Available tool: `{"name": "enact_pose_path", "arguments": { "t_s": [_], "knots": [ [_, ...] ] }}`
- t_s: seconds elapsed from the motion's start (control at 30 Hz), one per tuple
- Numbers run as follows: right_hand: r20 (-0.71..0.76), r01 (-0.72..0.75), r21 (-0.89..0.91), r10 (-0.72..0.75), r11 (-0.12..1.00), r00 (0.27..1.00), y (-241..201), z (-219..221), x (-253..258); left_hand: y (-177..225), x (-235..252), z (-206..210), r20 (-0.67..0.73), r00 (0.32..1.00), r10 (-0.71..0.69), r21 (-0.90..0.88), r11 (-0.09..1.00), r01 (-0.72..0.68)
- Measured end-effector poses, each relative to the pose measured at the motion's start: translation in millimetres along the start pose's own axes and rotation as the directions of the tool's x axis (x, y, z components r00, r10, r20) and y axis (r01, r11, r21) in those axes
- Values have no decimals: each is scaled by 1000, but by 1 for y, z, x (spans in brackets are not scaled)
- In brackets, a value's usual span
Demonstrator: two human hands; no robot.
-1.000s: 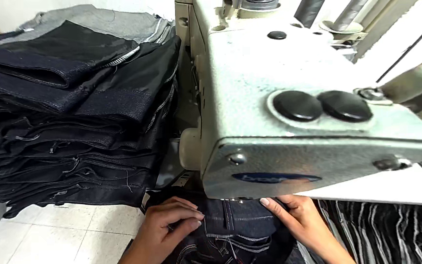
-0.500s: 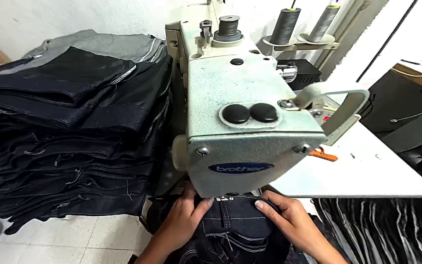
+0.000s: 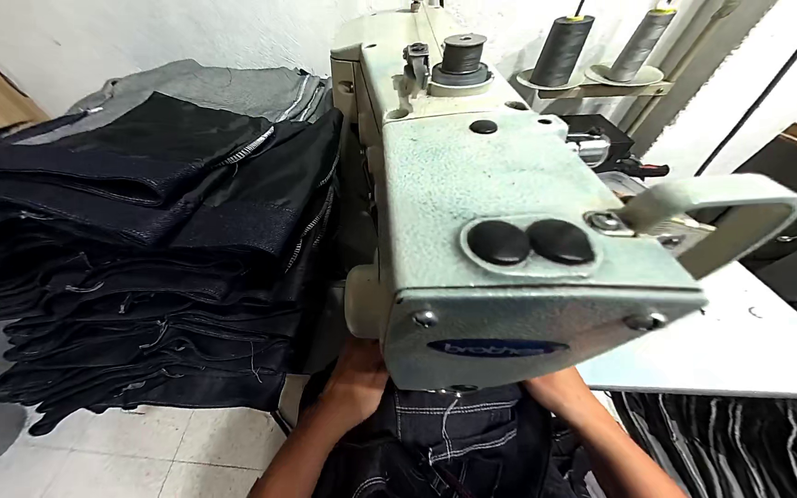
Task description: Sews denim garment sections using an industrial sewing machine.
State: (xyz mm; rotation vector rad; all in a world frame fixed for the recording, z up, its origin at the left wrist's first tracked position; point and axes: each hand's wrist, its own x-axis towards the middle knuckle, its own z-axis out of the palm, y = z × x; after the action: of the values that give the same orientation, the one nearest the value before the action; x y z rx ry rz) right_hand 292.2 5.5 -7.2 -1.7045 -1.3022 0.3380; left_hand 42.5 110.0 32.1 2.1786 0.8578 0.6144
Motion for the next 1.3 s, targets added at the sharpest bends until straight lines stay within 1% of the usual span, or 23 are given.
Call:
{"name": "enact_pose_path", "arguments": {
  "t_s": [0.07,0.13,0.27,0.33,0.4,0.47,0.57,0.67,0.77,0.83,0.9,1.07,1.1,1.13,1.17,1.2,1.23,1.27,1.3],
  "knots": [
    [4,-18,9,18,1000,1000,2,0,-3,2,-3,5,-72,995,68,114,992,-59],
    [-1,-52,16,52,999,999,1,-2,-5,0,-1,10,-120,986,118,187,978,-94],
    [-37,-21,22,22,1000,999,-1,0,-7,-4,1,8,-147,962,231,243,951,-191],
    [-51,-5,23,6,1000,999,-1,0,-8,-4,1,7,-133,961,244,236,949,-208],
    [-56,-8,11,8,1000,998,0,0,-10,-2,-1,5,-106,969,222,226,955,-194],
    [-57,-2,-8,1,1000,998,0,0,-10,0,-1,2,-91,968,233,231,951,-207],
    [-53,51,-24,-52,998,997,3,-2,-12,5,-1,-5,-28,970,241,241,943,-228],
    [-36,104,-24,-104,994,994,1,-3,-12,8,0,-13,31,976,216,218,951,-218],
    [-28,108,-36,-109,993,994,1,-3,-13,6,0,-15,67,981,184,179,965,-193],
    [-18,83,-27,-83,996,996,1,-4,-14,8,0,-16,96,987,129,170,975,-144],
    [-9,85,-30,-86,996,996,0,-3,-14,6,2,-18,97,991,88,139,985,-101],
    [-2,113,-31,-113,993,994,2,-6,-16,3,1,-12,73,996,58,112,991,-66],
    [-8,112,-29,-112,993,994,3,-7,-17,3,-1,-10,45,996,79,134,987,-84],
    [-16,105,-20,-105,994,994,4,-8,-19,2,-3,-7,2,992,129,176,976,-128],
    [-22,93,-6,-93,996,995,6,-9,-21,-2,-6,-3,-59,976,211,252,949,-190],
    [-22,75,19,-75,997,997,8,-11,-24,-6,-9,1,-132,944,302,345,907,-242],
    [-10,48,62,-48,997,999,11,-13,-28,-10,-13,4,-202,908,366,420,871,-257],
    [6,12,114,-13,993,1000,14,-16,-33,-13,-18,5,-266,885,381,445,863,-238],
    [25,-29,167,25,986,999,17,-18,-40,-13,-27,2,-303,887,349,426,882,-202]
  ]
}}
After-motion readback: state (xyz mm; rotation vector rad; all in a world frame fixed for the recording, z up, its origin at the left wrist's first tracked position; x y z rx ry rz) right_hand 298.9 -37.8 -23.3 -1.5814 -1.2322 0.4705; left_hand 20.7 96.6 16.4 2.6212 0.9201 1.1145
